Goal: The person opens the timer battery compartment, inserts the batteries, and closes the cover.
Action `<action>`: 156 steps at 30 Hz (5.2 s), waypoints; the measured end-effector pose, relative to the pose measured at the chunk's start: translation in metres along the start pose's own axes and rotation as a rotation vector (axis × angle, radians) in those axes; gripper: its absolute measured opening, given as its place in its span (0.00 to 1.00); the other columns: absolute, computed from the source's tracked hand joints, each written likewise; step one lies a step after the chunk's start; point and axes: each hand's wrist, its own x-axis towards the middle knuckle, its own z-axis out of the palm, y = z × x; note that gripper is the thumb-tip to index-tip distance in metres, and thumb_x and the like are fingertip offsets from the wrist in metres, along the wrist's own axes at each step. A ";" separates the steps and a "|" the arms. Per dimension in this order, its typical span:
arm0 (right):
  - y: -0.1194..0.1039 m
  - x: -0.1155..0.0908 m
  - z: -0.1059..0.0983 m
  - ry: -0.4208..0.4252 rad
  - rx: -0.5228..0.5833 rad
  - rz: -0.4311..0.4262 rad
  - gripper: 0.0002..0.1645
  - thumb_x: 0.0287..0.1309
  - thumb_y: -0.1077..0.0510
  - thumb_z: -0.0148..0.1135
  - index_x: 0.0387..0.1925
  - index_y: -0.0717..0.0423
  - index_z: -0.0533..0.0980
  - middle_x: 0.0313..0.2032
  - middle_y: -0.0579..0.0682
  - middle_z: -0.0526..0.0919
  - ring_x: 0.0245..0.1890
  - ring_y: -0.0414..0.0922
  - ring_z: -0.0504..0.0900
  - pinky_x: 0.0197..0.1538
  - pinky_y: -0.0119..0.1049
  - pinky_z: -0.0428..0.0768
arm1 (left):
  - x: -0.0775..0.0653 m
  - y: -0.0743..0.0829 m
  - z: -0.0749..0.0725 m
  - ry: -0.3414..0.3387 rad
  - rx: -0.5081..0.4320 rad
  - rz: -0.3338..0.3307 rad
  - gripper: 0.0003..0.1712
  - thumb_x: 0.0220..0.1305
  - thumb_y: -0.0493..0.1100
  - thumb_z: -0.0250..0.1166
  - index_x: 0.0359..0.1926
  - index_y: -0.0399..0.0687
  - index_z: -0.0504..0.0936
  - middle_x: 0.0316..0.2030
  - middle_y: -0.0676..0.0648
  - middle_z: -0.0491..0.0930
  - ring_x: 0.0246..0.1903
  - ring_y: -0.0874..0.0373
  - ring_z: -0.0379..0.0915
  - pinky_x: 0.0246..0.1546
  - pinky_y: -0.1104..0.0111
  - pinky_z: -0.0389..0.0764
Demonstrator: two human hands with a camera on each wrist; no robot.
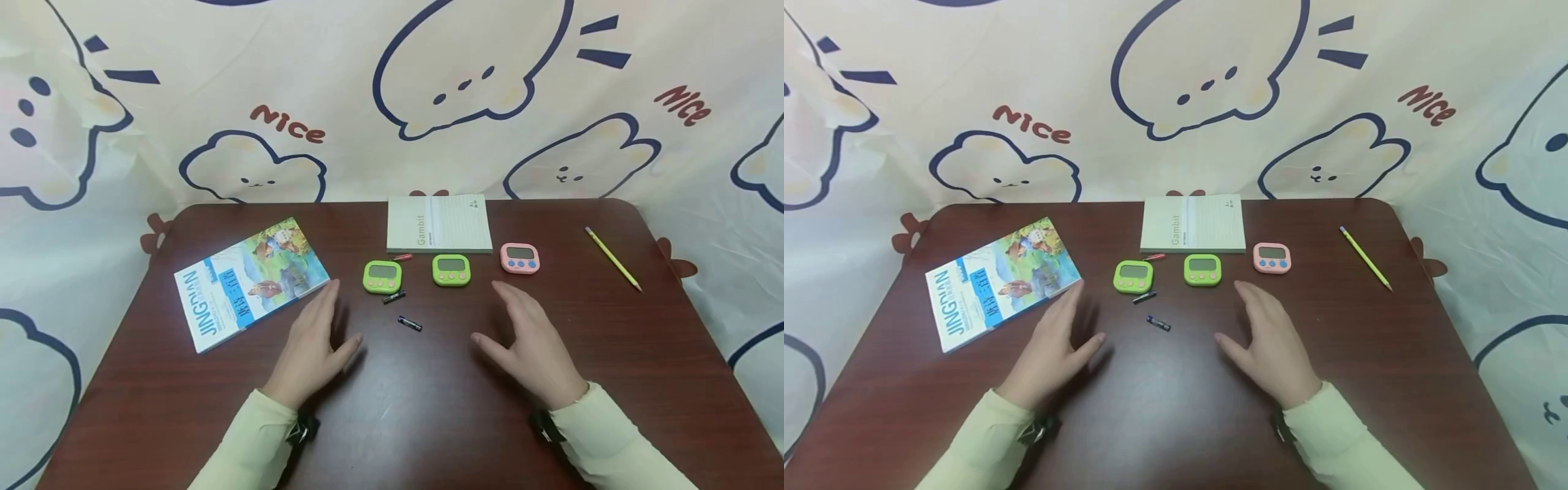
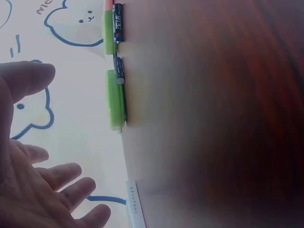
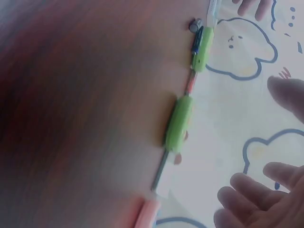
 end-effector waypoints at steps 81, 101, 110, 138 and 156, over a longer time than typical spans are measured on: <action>-0.057 0.123 0.097 -0.225 0.201 0.137 0.33 0.55 0.54 0.75 0.61 0.58 0.77 0.58 0.54 0.80 0.59 0.48 0.77 0.62 0.44 0.75 | 0.090 -0.007 0.030 -0.118 -0.230 -0.248 0.37 0.62 0.44 0.73 0.69 0.42 0.70 0.59 0.41 0.74 0.51 0.48 0.71 0.53 0.54 0.77; -0.053 0.101 0.077 -0.135 0.254 0.003 0.35 0.55 0.53 0.75 0.64 0.57 0.75 0.57 0.51 0.78 0.56 0.47 0.77 0.60 0.44 0.77 | 0.075 0.003 0.029 -0.027 -0.389 -0.196 0.38 0.59 0.41 0.75 0.69 0.44 0.71 0.52 0.44 0.73 0.44 0.53 0.79 0.45 0.62 0.84; -0.044 0.083 0.060 -0.116 0.289 -0.028 0.40 0.53 0.54 0.77 0.66 0.58 0.73 0.57 0.55 0.76 0.55 0.52 0.77 0.59 0.48 0.77 | 0.066 0.020 0.031 0.004 -0.417 -0.110 0.36 0.57 0.43 0.77 0.66 0.48 0.75 0.50 0.47 0.75 0.45 0.55 0.79 0.47 0.62 0.84; -0.029 0.045 0.005 -0.078 0.398 -0.169 0.44 0.45 0.61 0.82 0.66 0.55 0.73 0.58 0.47 0.78 0.56 0.49 0.78 0.58 0.52 0.79 | 0.039 0.071 0.020 0.011 -0.541 0.075 0.36 0.55 0.39 0.78 0.64 0.48 0.73 0.53 0.52 0.78 0.51 0.59 0.79 0.55 0.56 0.82; -0.033 0.043 -0.005 -0.154 0.471 -0.129 0.44 0.45 0.58 0.82 0.65 0.51 0.73 0.59 0.45 0.78 0.50 0.45 0.80 0.54 0.55 0.81 | 0.032 0.072 0.015 -0.010 -0.639 0.101 0.36 0.57 0.40 0.76 0.66 0.54 0.73 0.55 0.52 0.76 0.53 0.59 0.78 0.56 0.56 0.81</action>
